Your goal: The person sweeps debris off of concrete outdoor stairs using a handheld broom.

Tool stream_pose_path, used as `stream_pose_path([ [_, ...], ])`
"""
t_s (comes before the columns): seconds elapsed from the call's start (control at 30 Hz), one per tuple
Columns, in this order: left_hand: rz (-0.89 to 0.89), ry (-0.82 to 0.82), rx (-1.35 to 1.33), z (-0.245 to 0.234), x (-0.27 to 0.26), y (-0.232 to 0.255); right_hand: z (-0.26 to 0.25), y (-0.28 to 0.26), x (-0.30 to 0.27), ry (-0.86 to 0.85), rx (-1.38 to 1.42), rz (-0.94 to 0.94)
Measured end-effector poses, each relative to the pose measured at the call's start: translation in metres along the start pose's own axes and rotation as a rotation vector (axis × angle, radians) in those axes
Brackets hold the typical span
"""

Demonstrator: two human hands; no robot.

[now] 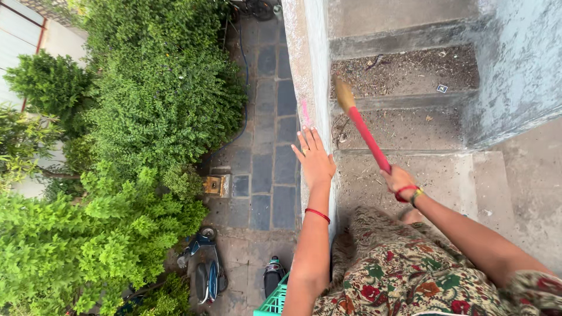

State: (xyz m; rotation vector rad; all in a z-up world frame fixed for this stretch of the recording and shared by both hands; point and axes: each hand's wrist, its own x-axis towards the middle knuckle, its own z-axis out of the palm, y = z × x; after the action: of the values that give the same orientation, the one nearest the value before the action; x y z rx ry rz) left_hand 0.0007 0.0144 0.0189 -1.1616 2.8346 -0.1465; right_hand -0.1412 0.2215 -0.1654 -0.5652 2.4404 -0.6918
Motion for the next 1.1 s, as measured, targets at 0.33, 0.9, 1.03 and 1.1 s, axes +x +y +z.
stream_pose_path([
  [0.33, -0.008, -0.049, 0.068, -0.011, -0.010, 0.004, 0.006, -0.024, 0.059, -0.099, 0.070, 0.126],
  [0.9, 0.004, -0.057, 0.107, -0.015, -0.011, 0.013, 0.028, -0.042, 0.084, -0.029, 0.018, 0.004],
  [1.03, -0.002, -0.070, 0.133, -0.011, -0.011, 0.015, 0.017, -0.051, 0.119, -0.083, 0.284, 0.196],
  [1.1, 0.001, -0.034, 0.161, -0.009, -0.011, 0.015, 0.034, -0.049, 0.101, -0.027, 0.275, 0.144],
])
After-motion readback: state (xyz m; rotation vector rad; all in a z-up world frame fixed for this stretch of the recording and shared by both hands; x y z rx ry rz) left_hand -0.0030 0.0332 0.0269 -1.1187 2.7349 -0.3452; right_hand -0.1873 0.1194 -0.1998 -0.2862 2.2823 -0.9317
